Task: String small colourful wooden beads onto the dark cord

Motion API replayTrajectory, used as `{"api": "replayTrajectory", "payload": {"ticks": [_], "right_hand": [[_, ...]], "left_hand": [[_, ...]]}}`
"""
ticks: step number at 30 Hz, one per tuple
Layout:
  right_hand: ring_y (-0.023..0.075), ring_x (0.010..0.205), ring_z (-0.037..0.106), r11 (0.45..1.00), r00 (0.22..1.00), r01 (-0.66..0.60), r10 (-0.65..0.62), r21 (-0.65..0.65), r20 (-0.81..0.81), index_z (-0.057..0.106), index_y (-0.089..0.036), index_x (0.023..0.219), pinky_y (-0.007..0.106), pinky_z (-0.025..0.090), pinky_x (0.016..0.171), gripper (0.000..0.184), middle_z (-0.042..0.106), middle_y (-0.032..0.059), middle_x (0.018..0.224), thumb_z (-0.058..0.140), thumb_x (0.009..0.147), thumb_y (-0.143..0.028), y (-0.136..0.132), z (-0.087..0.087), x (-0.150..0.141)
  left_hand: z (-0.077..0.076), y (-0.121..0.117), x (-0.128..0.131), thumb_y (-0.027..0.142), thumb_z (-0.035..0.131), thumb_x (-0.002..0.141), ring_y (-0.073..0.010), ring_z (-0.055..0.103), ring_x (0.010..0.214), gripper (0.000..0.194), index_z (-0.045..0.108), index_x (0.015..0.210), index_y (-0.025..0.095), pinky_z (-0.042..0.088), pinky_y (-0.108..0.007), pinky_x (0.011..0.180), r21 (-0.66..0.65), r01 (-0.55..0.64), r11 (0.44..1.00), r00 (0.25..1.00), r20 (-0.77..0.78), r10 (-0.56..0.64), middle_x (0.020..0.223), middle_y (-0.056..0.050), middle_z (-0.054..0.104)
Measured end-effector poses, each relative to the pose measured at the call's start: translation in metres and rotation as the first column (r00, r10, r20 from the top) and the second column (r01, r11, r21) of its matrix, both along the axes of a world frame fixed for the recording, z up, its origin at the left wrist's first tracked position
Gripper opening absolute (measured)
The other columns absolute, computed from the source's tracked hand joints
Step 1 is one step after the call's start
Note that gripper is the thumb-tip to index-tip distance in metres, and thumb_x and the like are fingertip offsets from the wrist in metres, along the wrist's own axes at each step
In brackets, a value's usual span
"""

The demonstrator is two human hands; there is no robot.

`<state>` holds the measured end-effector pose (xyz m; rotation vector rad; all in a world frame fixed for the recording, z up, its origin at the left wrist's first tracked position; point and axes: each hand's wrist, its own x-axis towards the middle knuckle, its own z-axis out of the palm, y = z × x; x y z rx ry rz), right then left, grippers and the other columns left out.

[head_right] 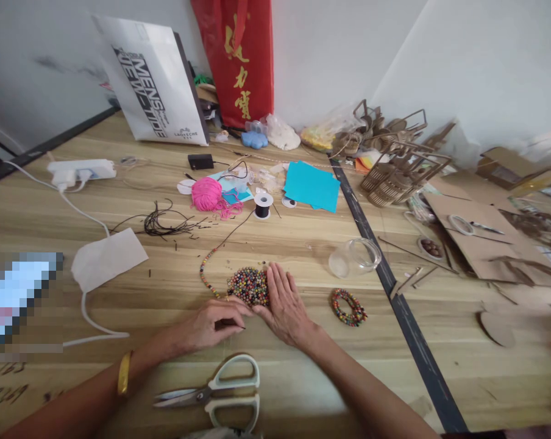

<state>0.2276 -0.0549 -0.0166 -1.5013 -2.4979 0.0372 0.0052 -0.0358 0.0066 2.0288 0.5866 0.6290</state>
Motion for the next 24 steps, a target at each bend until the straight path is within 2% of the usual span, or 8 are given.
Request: {"api": "replayTrajectory", "payload": {"ticks": [7, 10, 12, 16, 21, 24], "right_hand": [[0.0252, 0.143, 0.012, 1.0, 0.996, -0.021, 0.02, -0.011, -0.084, -0.009, -0.008, 0.148, 0.049, 0.027, 0.112, 0.077, 0.02, 0.0184, 0.152, 0.026, 0.095, -0.053, 0.012, -0.003, 0.002], [0.0251, 0.143, 0.015, 0.999, 0.994, -0.027, 0.024, -0.023, -0.111, -0.007, -0.009, 0.148, 0.049, 0.026, 0.113, 0.075, 0.021, 0.0179, 0.152, 0.025, 0.096, -0.052, 0.021, -0.003, 0.001], [0.025, 0.142, 0.017, 0.998, 0.992, -0.037, 0.031, -0.041, -0.126, -0.004, -0.011, 0.149, 0.049, 0.025, 0.113, 0.073, 0.023, 0.0172, 0.152, 0.024, 0.096, -0.053, 0.026, -0.001, 0.0], [0.0241, 0.142, 0.019, 0.992, 0.985, -0.095, 0.082, -0.084, -0.152, 0.004, -0.013, 0.149, 0.047, 0.024, 0.114, 0.07, 0.025, 0.0154, 0.151, 0.023, 0.096, -0.054, 0.035, 0.002, 0.0], [0.0231, 0.142, 0.019, 0.977, 0.969, -0.181, 0.157, -0.115, -0.191, 0.009, -0.014, 0.149, 0.047, 0.025, 0.114, 0.067, 0.025, 0.0143, 0.152, 0.023, 0.096, -0.054, 0.037, 0.003, 0.004], [0.0229, 0.141, 0.02, 0.964, 0.953, -0.243, 0.216, -0.112, -0.211, 0.014, -0.012, 0.148, 0.047, 0.025, 0.114, 0.068, 0.027, 0.015, 0.151, 0.021, 0.096, -0.055, 0.035, 0.005, 0.005]], "left_hand": [[0.006, 0.009, -0.009, 0.025, 0.061, 0.081, -0.0139, 0.066, 0.073, 0.014, 0.067, 0.078, 0.013, 0.051, -0.024, 0.07, -0.258, -0.073, 0.963, 0.997, -0.004, 0.074, 0.079, -0.007, 0.073], [0.01, 0.013, -0.015, 0.033, 0.063, 0.079, -0.0101, 0.059, 0.054, 0.023, 0.066, 0.074, 0.011, 0.046, -0.02, 0.054, -0.364, -0.146, 0.92, 0.988, -0.012, 0.152, 0.067, -0.005, 0.07], [0.015, 0.016, -0.02, 0.034, 0.063, 0.079, -0.0084, 0.055, 0.05, 0.024, 0.064, 0.074, 0.011, 0.042, -0.018, 0.05, -0.385, -0.189, 0.903, 0.981, -0.035, 0.191, 0.064, -0.005, 0.069], [0.028, 0.023, -0.032, 0.032, 0.061, 0.079, -0.0088, 0.054, 0.053, 0.022, 0.063, 0.072, 0.011, 0.041, -0.018, 0.052, -0.319, -0.284, 0.904, 0.958, -0.05, 0.283, 0.062, -0.003, 0.067], [0.039, 0.028, -0.043, 0.027, 0.058, 0.079, -0.0062, 0.042, 0.045, 0.019, 0.063, 0.07, 0.012, 0.031, -0.017, 0.045, -0.088, -0.391, 0.916, 0.918, -0.115, 0.38, 0.056, 0.001, 0.061], [0.039, 0.028, -0.044, 0.025, 0.058, 0.079, -0.0065, 0.043, 0.047, 0.016, 0.064, 0.07, 0.013, 0.033, -0.017, 0.047, 0.011, -0.391, 0.92, 0.912, -0.126, 0.389, 0.056, 0.002, 0.06]]}}
